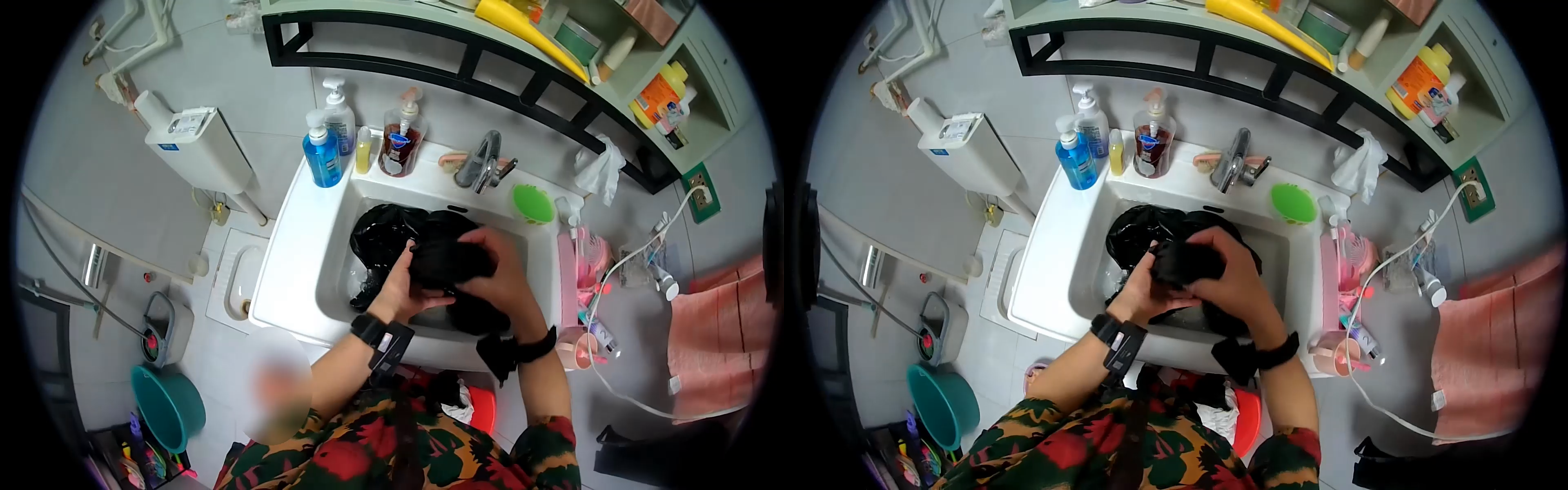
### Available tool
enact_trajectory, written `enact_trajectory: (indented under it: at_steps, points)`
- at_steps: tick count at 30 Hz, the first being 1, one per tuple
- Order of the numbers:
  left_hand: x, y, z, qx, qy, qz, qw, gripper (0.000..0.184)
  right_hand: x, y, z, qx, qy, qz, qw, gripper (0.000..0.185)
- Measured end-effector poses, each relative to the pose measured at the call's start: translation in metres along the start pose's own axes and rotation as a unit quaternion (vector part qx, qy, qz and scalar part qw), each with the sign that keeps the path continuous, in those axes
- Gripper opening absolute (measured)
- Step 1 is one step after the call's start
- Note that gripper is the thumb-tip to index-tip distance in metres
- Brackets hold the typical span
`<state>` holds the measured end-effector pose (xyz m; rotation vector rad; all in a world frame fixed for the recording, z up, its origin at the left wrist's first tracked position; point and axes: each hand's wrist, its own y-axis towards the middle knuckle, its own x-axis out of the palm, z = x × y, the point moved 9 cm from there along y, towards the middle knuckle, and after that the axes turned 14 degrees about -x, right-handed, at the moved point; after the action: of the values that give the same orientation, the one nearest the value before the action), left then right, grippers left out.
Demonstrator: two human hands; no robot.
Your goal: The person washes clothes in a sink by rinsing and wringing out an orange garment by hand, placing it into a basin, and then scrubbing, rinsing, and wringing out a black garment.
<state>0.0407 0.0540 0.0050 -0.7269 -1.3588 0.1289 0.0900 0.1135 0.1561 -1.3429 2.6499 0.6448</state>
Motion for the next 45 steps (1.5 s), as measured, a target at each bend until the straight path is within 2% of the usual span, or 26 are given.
enact_trajectory:
  at_steps: [4, 5, 7, 8, 10, 12, 15, 16, 17, 19, 21, 22, 24, 25, 26, 27, 28, 30, 32, 34, 38, 39, 40, 42, 43, 45]
  points:
    - [-0.004, 0.018, 0.001, 0.002, -0.085, -0.126, 0.988, 0.048, 0.017, -0.026, -0.009, 0.0, 0.101, 0.017, 0.995, 0.048]
    - [-0.019, 0.019, 0.007, 0.057, -0.094, -0.075, 0.991, 0.035, 0.019, -0.033, -0.003, 0.003, 0.102, 0.016, 0.995, 0.048]
    - [-0.03, 0.013, 0.006, 0.067, -0.097, -0.023, 0.993, 0.032, -0.002, -0.048, 0.029, 0.024, 0.228, 0.183, 0.956, 0.042]
    - [-0.038, 0.007, 0.007, 0.077, -0.099, 0.028, 0.992, 0.029, -0.005, -0.046, 0.037, 0.026, 0.229, 0.182, 0.956, 0.042]
    - [-0.039, 0.0, 0.005, 0.061, -0.13, 0.046, 0.989, 0.025, -0.025, -0.059, 0.075, 0.111, 0.354, 0.331, 0.868, 0.035]
    - [-0.036, 0.004, 0.005, 0.059, -0.088, 0.006, 0.994, 0.022, -0.031, -0.066, 0.12, 0.096, 0.338, 0.303, 0.886, 0.03]
    - [-0.018, 0.001, 0.0, 0.049, -0.076, -0.032, 0.995, 0.021, 0.003, -0.074, 0.154, 0.139, 0.482, 0.312, 0.807, 0.038]
    - [-0.007, -0.001, -0.003, 0.025, -0.051, -0.083, 0.995, 0.023, 0.014, -0.074, 0.163, 0.141, 0.484, 0.309, 0.806, 0.038]
    - [-0.005, -0.004, -0.009, -0.006, -0.055, -0.072, 0.996, 0.029, 0.02, -0.072, 0.168, 0.119, 0.36, 0.25, 0.891, 0.039]
    - [0.005, -0.007, -0.013, -0.015, -0.088, -0.074, 0.993, 0.03, 0.035, -0.055, 0.145, 0.096, 0.231, 0.184, 0.951, 0.04]
    - [0.02, -0.019, -0.014, -0.032, -0.125, -0.094, 0.987, 0.029, 0.055, -0.035, 0.108, 0.103, 0.636, 0.223, 0.732, 0.05]
    - [0.016, -0.017, -0.013, -0.032, -0.127, -0.09, 0.987, 0.029, 0.055, -0.032, 0.105, 0.106, 0.638, 0.223, 0.73, 0.05]
    - [0.016, -0.012, -0.012, -0.039, -0.113, -0.143, 0.982, 0.047, 0.041, -0.022, 0.084, -0.005, 0.499, 0.155, 0.853, 0.047]
    - [0.013, -0.013, -0.011, -0.038, -0.115, -0.141, 0.983, 0.047, 0.035, -0.022, 0.086, 0.022, 0.463, 0.163, 0.871, 0.04]
    - [0.0, -0.015, -0.002, 0.031, -0.001, -0.055, 0.998, 0.051, 0.031, -0.019, 0.083, 0.025, 0.464, 0.163, 0.87, 0.04]
    - [-0.009, -0.022, 0.01, 0.098, 0.113, 0.033, 0.988, 0.055, 0.027, -0.021, 0.093, 0.102, 0.397, 0.173, 0.896, 0.035]
    - [-0.009, -0.024, 0.011, 0.097, 0.112, 0.034, 0.988, 0.055, 0.023, -0.023, 0.104, 0.176, 0.323, 0.182, 0.912, 0.03]
    - [0.015, -0.035, 0.021, 0.161, 0.353, 0.015, 0.921, 0.064, 0.021, -0.014, 0.111, 0.193, 0.231, 0.156, 0.941, 0.025]
    - [0.001, -0.023, 0.019, 0.138, 0.426, 0.05, 0.893, 0.071, 0.023, -0.011, 0.133, 0.205, 0.138, 0.125, 0.961, 0.02]
    - [0.002, -0.028, 0.034, 0.291, 0.614, 0.2, 0.706, 0.079, 0.033, 0.0, 0.154, 0.144, -0.019, 0.022, 0.989, 0.018]
    - [-0.031, -0.016, 0.042, 0.267, 0.534, 0.262, 0.758, 0.07, 0.044, 0.005, 0.155, 0.151, -0.154, 0.013, 0.976, 0.023]
    - [-0.032, -0.016, 0.043, 0.263, 0.461, 0.212, 0.821, 0.059, 0.042, 0.005, 0.155, 0.15, -0.154, 0.012, 0.976, 0.023]
    - [-0.038, -0.018, 0.044, 0.213, 0.452, 0.218, 0.838, 0.052, 0.044, 0.0, 0.159, 0.161, -0.077, 0.007, 0.984, 0.034]
    - [-0.054, -0.01, 0.033, 0.095, 0.209, 0.077, 0.97, 0.048, 0.047, -0.01, 0.161, 0.182, 0.08, -0.004, 0.98, 0.061]
    - [-0.049, -0.016, 0.029, 0.033, 0.13, 0.025, 0.991, 0.046, 0.05, -0.016, 0.145, 0.248, 0.22, 0.021, 0.943, 0.082]
    - [-0.048, -0.015, 0.02, -0.026, 0.051, -0.03, 0.998, 0.046, 0.05, -0.015, 0.135, 0.186, 0.271, 0.041, 0.944, 0.084]
